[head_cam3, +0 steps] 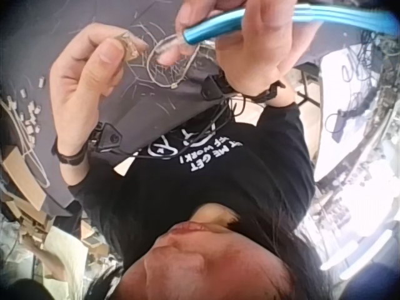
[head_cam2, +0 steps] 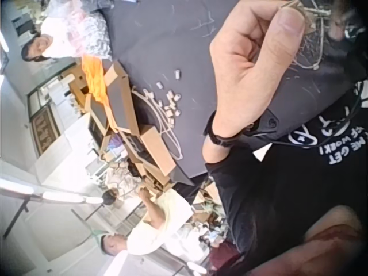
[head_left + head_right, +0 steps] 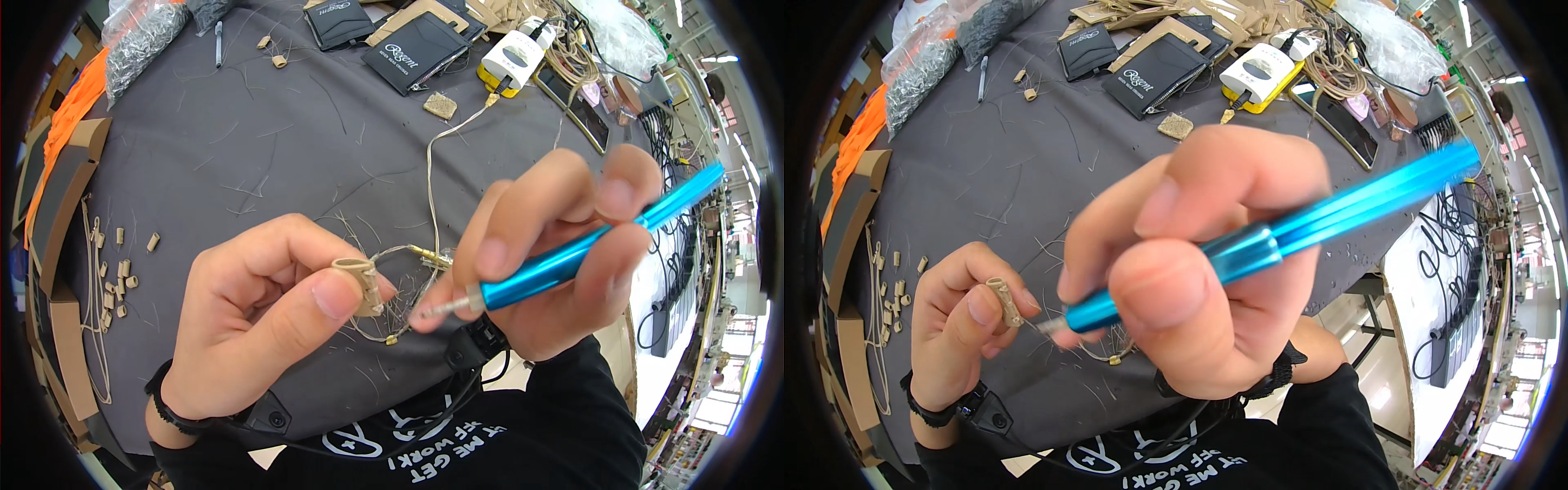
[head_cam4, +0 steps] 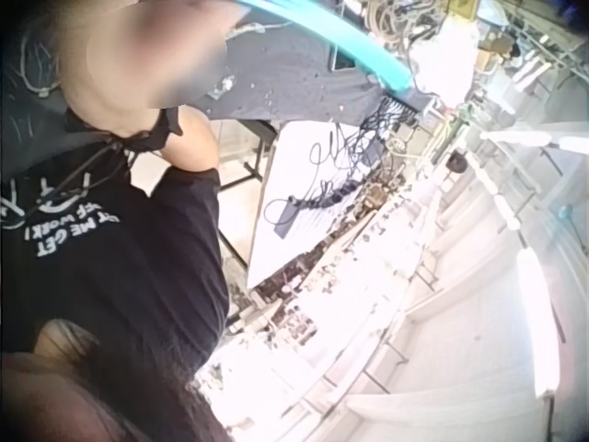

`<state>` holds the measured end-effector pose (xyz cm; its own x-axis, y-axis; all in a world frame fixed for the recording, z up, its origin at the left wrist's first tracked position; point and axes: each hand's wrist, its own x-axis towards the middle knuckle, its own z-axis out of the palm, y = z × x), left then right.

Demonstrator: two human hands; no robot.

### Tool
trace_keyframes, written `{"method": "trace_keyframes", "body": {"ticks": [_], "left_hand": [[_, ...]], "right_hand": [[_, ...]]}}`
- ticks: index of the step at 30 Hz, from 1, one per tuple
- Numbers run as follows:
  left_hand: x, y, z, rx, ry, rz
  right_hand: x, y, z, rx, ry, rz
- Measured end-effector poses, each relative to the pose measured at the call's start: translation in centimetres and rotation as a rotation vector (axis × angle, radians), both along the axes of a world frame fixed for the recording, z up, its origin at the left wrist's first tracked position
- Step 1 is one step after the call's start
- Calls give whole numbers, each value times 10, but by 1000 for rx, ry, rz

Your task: The person uses a blue pen-like tool to manipulate a small beige cylindrical object with a wire attached. They repeatedly insert the tool into the object and pull the wire, seemingly attempting to repair or adjust the connection. The task is performed continuously on the same object throughout the clip.

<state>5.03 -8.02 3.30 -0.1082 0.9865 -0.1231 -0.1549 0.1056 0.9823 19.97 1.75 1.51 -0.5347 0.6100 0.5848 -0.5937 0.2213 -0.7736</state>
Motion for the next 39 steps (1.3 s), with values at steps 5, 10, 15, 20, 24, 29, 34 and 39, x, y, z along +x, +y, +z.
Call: {"method": "trace_keyframes", "body": {"ticks": [5,10,15,20,24,29,34,39], "left_hand": [[-3,-2,1,60,-38,-20],[-1,-1,-1,50,-118,-45],[-6,0,-3,34,-121,-89],[-13,-1,-11,98,132,-151],[-13,-3,-7,100,152,-111],[-11,-1,1,116,116,-97],[-15,-6,3,78,125,-96],[-7,-3,-2,85,18,-19]], "right_hand": [[-4,-6,8,13,-330,121],[-9,-13,4,-76,-388,252],[-7,-12,3,-40,-414,242],[-8,-13,5,103,-559,120],[-9,-13,8,96,-545,136],[-8,-13,0,-25,-399,210],[-9,-14,1,-7,-374,240],[-7,-15,1,36,-436,159]]}}
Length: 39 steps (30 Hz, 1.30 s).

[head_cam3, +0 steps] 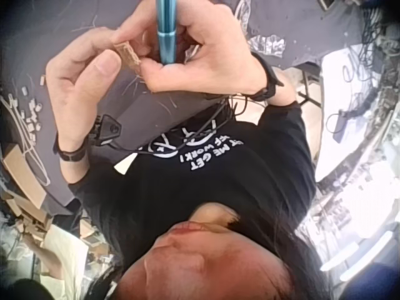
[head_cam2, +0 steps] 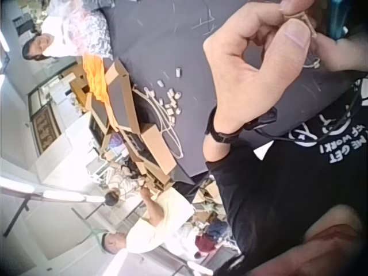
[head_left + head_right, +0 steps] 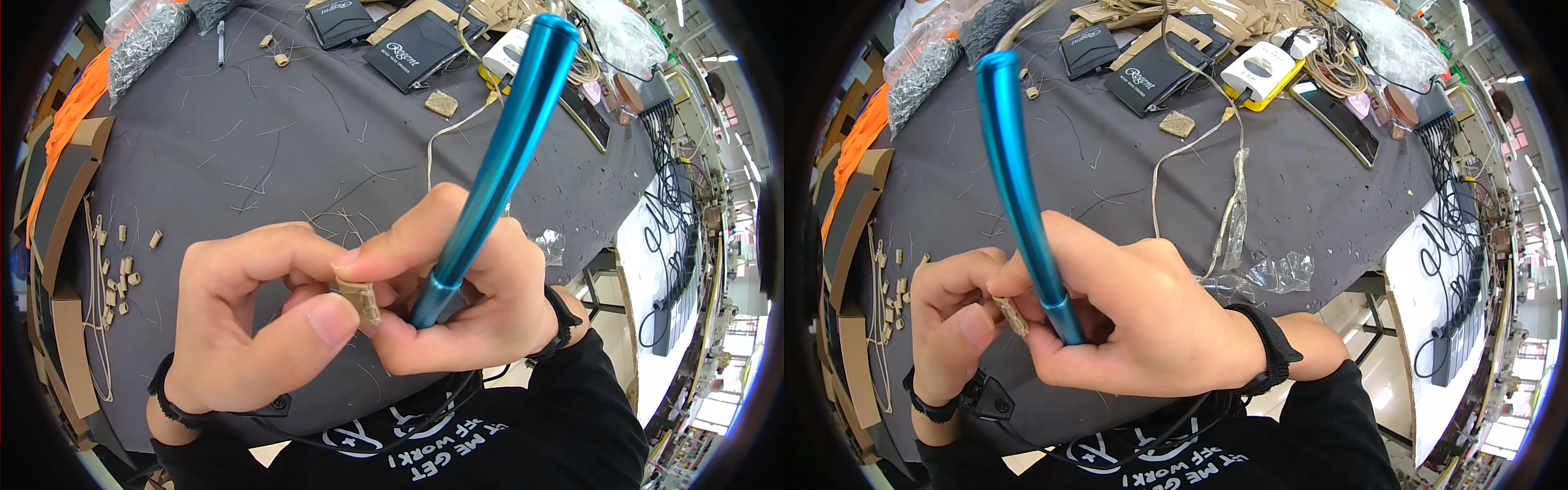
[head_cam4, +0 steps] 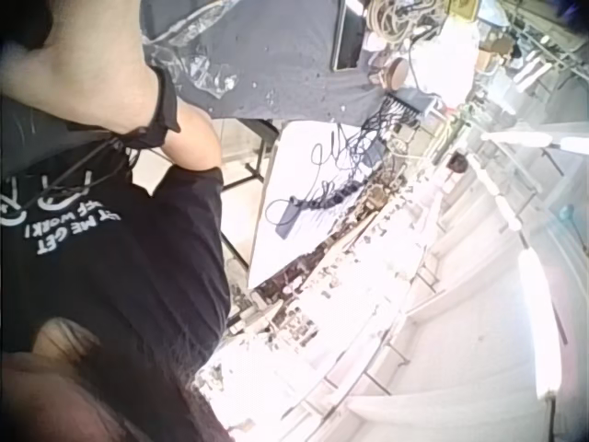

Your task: The person uses a blue pen-like tool to manipulate a small beige cylindrical object with a wire attached. They repeatedly insert the tool into the object and pull the wire, seemingly attempting to repair or adjust the connection. The task is performed continuously on the same object throughout the clip.

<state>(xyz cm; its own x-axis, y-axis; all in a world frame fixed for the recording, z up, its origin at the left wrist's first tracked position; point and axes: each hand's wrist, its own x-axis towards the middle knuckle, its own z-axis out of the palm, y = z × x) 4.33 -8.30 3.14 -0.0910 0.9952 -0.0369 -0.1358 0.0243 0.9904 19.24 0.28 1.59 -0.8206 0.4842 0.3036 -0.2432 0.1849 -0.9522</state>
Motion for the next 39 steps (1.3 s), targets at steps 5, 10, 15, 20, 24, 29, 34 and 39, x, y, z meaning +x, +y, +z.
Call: {"method": "trace_keyframes", "body": {"ticks": [5,10,15,20,24,29,34,39], "left_hand": [[-4,-3,-1,-1,118,16],[-1,0,-4,-5,149,33],[-4,-2,-2,51,215,-3],[-6,-1,-1,18,52,-67],[-2,-2,-9,163,27,-76],[1,0,-11,229,134,-5],[-1,-7,2,142,331,38],[4,-4,2,188,446,53]], "right_hand": [[-1,-1,6,132,-83,-37],[-1,0,1,185,-50,-71],[1,-1,1,77,-25,-18],[-1,-2,1,20,62,-45],[-2,-1,-1,25,120,-24],[-2,5,-1,46,162,36],[-3,6,-1,55,456,-18],[15,19,0,86,629,-19]]}}
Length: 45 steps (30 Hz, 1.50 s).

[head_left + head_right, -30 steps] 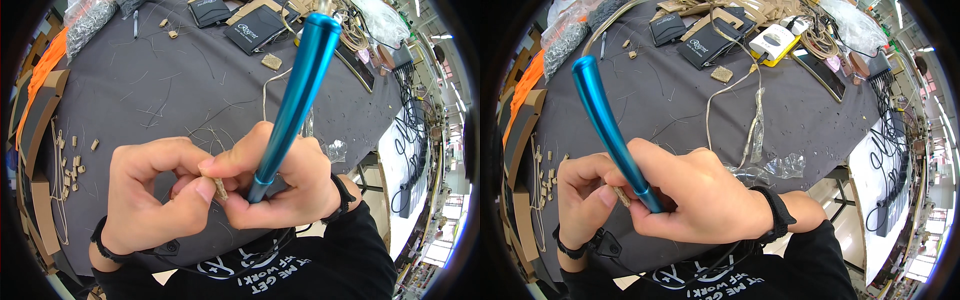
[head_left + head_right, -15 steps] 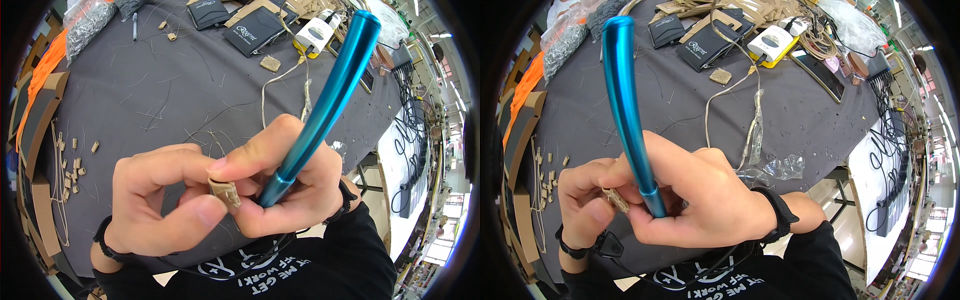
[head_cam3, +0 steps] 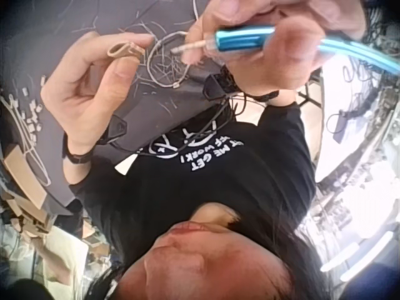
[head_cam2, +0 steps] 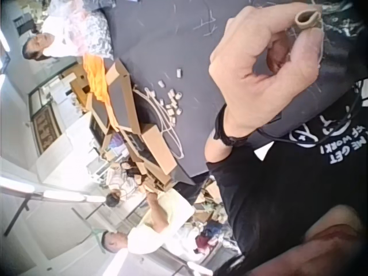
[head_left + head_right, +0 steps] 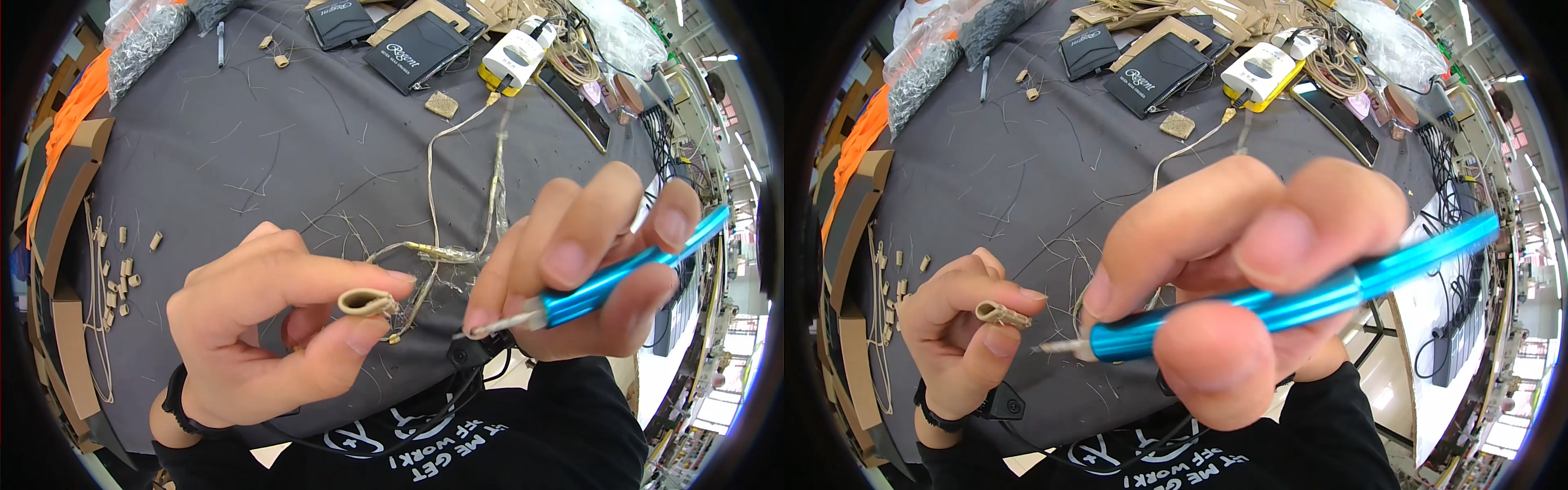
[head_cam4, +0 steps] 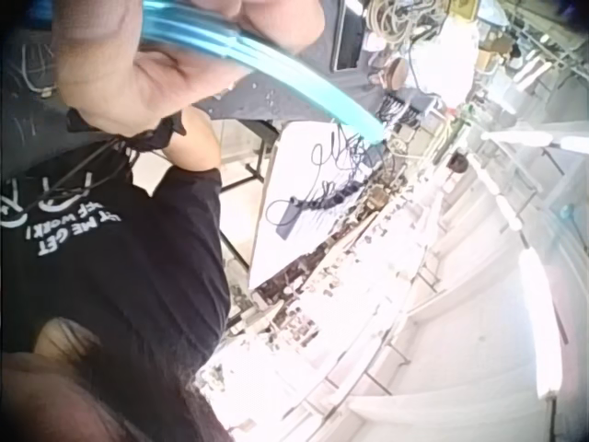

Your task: The person uses a blue pen-like tool to manipulate a small beige cylindrical object with a wire attached. They repeatedly insert the tool into the object and pull the wire, seemingly attempting to repair or adjust the connection. The task is performed continuously on the same object throughout the clip.

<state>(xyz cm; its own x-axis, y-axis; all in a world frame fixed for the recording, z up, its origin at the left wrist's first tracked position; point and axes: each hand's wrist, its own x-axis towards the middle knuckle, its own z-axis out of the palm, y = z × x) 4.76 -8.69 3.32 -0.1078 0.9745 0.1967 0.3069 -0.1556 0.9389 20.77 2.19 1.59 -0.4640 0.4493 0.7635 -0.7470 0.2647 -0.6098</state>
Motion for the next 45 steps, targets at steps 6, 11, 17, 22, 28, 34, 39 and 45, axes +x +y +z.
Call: {"method": "trace_keyframes", "body": {"ticks": [6,11,17,22,28,34,39,45], "left_hand": [[1,1,1,53,50,-8],[1,0,-1,62,63,-2],[2,0,-3,63,43,3],[3,0,-2,74,44,-1],[3,0,-4,83,41,9],[3,0,-4,84,41,5],[3,0,-3,68,31,5],[3,0,-4,64,28,-2]], "right_hand": [[0,-7,-3,53,-28,-23],[-3,-10,-7,31,-22,-31],[-6,-14,-6,-24,-16,-41],[-11,-9,-10,10,75,26],[-16,-5,-12,63,119,58],[-16,-5,-13,69,118,51],[-14,-4,-11,78,92,58],[-16,-6,-12,61,106,57]]}}
